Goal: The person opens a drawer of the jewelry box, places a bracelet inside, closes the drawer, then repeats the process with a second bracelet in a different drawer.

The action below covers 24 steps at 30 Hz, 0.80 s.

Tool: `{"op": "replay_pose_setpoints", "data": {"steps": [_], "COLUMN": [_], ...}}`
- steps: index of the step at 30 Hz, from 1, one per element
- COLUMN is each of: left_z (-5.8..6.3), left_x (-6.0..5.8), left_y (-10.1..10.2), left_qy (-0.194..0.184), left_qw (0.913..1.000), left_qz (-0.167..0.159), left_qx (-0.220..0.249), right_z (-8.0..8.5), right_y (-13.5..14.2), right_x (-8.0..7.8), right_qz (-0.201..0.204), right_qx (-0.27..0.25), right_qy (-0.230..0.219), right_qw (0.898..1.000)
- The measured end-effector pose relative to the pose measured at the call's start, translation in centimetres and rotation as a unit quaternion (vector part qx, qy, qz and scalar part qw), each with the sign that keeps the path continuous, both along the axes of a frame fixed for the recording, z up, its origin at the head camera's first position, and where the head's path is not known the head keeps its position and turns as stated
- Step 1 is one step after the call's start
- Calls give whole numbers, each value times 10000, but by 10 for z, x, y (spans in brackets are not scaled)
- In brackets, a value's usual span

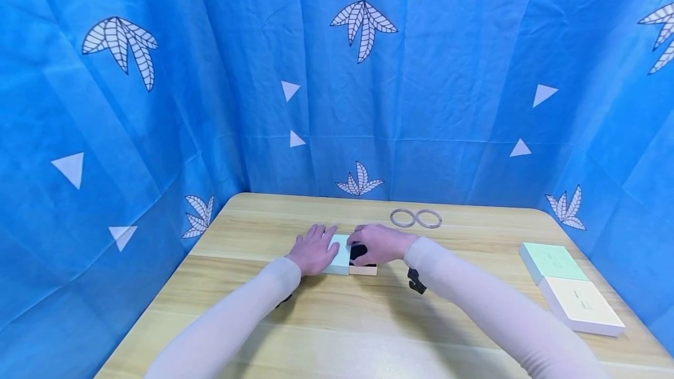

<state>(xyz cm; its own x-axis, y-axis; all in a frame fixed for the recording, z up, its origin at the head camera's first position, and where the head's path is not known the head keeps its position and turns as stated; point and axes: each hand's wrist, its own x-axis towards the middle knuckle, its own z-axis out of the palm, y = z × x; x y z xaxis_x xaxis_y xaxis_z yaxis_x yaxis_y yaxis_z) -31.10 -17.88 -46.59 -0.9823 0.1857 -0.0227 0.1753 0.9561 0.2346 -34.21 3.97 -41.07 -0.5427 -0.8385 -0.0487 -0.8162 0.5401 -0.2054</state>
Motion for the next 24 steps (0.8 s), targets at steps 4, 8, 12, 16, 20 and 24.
{"op": "replay_pose_setpoints", "data": {"steps": [4, 8, 12, 16, 20, 24], "left_z": [0, 0, 0, 0, 0, -1], "left_x": [-1, 0, 0, 1, 1, 1], "left_y": [1, 1, 0, 0, 0, -1], "left_qy": [-9, 13, 33, 56, 80, 91], "left_qw": [10000, 10000, 10000, 10000, 9999, 9999], "left_qz": [13, -3, -24, -44, -72, -84], "left_qx": [5, 20, 15, 2, -17, -9], "right_z": [0, -1, -2, -1, 0, 0], "right_y": [1, 1, 1, 2, 4, 9], "right_x": [0, 1, 2, 3, 3, 2], "right_qz": [-37, 30, 100, 89, 58, 57], "right_qx": [15, 50, 44, -58, -186, -329], "right_qy": [-64, -11, 53, 1, 8, 54], "right_qw": [10000, 10000, 9999, 9999, 9998, 9994]}}
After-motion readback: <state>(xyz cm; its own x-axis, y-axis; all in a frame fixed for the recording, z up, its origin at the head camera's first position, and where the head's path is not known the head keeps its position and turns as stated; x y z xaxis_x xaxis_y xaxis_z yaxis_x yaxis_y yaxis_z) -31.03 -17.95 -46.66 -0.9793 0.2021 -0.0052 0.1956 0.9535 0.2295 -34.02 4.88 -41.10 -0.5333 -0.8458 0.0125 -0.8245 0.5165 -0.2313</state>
